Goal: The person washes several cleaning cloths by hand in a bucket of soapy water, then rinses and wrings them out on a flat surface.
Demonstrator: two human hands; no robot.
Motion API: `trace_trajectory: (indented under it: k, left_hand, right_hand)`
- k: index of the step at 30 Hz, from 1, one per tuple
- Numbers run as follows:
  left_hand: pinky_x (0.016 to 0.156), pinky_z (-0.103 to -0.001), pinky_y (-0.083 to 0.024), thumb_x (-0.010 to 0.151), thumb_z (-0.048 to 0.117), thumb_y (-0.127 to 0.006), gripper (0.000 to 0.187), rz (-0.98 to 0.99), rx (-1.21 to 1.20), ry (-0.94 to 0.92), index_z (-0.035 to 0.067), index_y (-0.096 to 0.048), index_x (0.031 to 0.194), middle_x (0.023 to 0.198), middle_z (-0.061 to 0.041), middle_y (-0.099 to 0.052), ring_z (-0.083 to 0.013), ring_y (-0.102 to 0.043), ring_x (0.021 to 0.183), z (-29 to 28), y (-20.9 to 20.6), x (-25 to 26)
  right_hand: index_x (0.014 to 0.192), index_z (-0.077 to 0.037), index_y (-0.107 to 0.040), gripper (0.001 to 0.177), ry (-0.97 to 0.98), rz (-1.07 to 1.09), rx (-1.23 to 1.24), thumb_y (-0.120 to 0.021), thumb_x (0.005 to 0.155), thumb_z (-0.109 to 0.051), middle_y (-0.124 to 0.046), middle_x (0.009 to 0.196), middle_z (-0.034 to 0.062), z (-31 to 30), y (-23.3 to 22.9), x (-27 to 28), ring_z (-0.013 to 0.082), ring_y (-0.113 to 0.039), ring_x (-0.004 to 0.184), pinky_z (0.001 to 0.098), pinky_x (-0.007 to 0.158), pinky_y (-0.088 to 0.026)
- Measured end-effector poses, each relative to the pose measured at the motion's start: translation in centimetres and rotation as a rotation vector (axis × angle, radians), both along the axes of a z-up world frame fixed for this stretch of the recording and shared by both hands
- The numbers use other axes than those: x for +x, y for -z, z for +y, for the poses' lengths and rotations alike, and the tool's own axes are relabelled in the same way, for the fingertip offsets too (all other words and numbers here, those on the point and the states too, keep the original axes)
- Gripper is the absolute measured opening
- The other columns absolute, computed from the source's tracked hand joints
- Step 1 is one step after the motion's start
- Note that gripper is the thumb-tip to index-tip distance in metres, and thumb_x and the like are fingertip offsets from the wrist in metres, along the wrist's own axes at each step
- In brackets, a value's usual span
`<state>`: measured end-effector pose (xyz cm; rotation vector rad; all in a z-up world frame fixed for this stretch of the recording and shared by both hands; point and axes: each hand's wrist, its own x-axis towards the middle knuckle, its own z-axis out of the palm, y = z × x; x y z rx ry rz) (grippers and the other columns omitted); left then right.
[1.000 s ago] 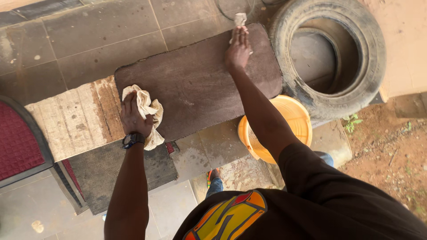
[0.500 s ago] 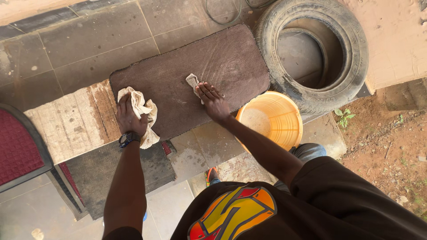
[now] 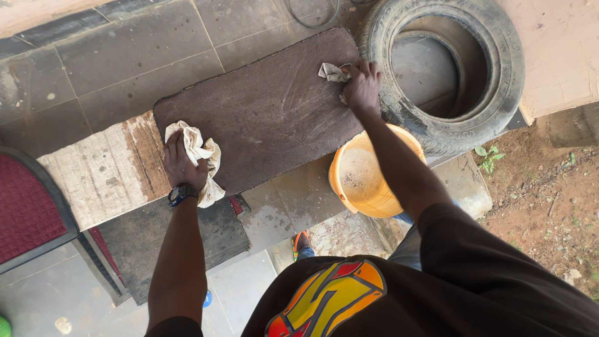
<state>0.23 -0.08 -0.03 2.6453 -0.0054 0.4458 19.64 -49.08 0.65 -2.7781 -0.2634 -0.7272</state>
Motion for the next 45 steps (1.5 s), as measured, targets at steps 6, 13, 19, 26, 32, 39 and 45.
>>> trace_trajectory:
  k: [6,13,19,26,32,39,45]
  left_hand:
    - [0.123,-0.055,-0.035,0.079,0.020,-0.066,0.078,-0.021,0.018,0.007,-0.004,-0.044,0.150,0.154,-0.023,-0.045,-0.0427,-0.040,0.146,-0.1,0.0,0.0]
    - [0.124,-0.053,-0.035,0.080,0.017,-0.063,0.077,-0.001,0.024,-0.010,-0.003,-0.044,0.152,0.156,-0.021,-0.045,-0.0411,-0.041,0.147,0.1,0.5,-0.2]
    - [0.120,-0.054,-0.036,0.085,0.018,-0.068,0.073,-0.030,0.029,0.009,-0.005,-0.044,0.151,0.155,-0.022,-0.044,-0.0428,-0.040,0.145,0.3,0.8,0.0]
    - [0.120,-0.061,-0.030,0.083,0.029,-0.076,0.080,0.083,0.094,-0.109,0.002,-0.044,0.152,0.155,-0.019,-0.045,-0.0391,-0.037,0.147,-1.2,0.6,2.7]
    - [0.110,-0.077,-0.009,0.065,0.057,-0.089,0.117,0.352,0.073,-0.124,0.011,-0.031,0.155,0.154,-0.025,-0.033,-0.0420,-0.018,0.147,-4.3,-4.8,5.7]
    - [0.114,-0.062,-0.042,0.084,0.059,-0.081,0.099,0.136,-0.177,-0.039,0.012,-0.040,0.161,0.154,-0.019,-0.050,-0.0376,-0.048,0.141,-11.3,-5.5,6.3]
    - [0.088,-0.047,-0.062,0.071,0.068,-0.077,0.119,0.575,-0.732,0.412,0.004,-0.027,0.158,0.140,-0.024,-0.054,-0.0318,-0.063,0.122,-29.4,-4.5,1.3]
  right_hand:
    - [0.114,-0.014,-0.079,0.033,0.241,-0.063,0.072,-0.054,0.096,0.000,-0.070,0.102,0.0063,6.9,4.6,-4.7,0.0228,-0.058,0.087,0.0382,0.074,-0.047]
    - [0.105,-0.013,-0.081,0.032,0.031,-0.039,0.278,-0.056,0.093,0.003,-0.073,0.099,0.0027,14.3,4.3,-14.5,0.0224,-0.055,0.080,0.0382,0.071,-0.047]
    - [0.113,-0.012,-0.076,0.037,-0.043,0.368,1.022,-0.054,0.090,0.007,-0.074,0.109,0.0043,12.1,5.6,-14.9,0.0170,-0.067,0.096,0.0380,0.090,-0.054]
    - [0.130,-0.004,-0.057,0.027,-0.206,0.812,2.117,-0.045,0.107,-0.011,-0.069,0.110,0.0118,4.8,0.5,-18.4,0.0220,-0.069,0.093,0.0443,0.090,-0.059]
    - [0.130,-0.003,-0.057,0.030,-0.217,0.783,2.111,-0.043,0.105,-0.013,-0.073,0.116,0.0120,0.2,-3.1,-21.0,0.0218,-0.071,0.103,0.0389,0.096,-0.057]
    - [0.129,-0.001,-0.059,0.028,-0.145,0.649,2.107,-0.046,0.108,-0.015,-0.072,0.113,0.0091,-4.2,-3.4,-23.3,0.0175,-0.071,0.098,0.0347,0.094,-0.058]
    - [0.127,-0.003,-0.063,0.024,-0.209,0.628,1.921,-0.059,0.106,-0.012,-0.073,0.109,0.0045,-6.5,-5.3,-26.0,0.0121,-0.069,0.093,0.0292,0.088,-0.058]
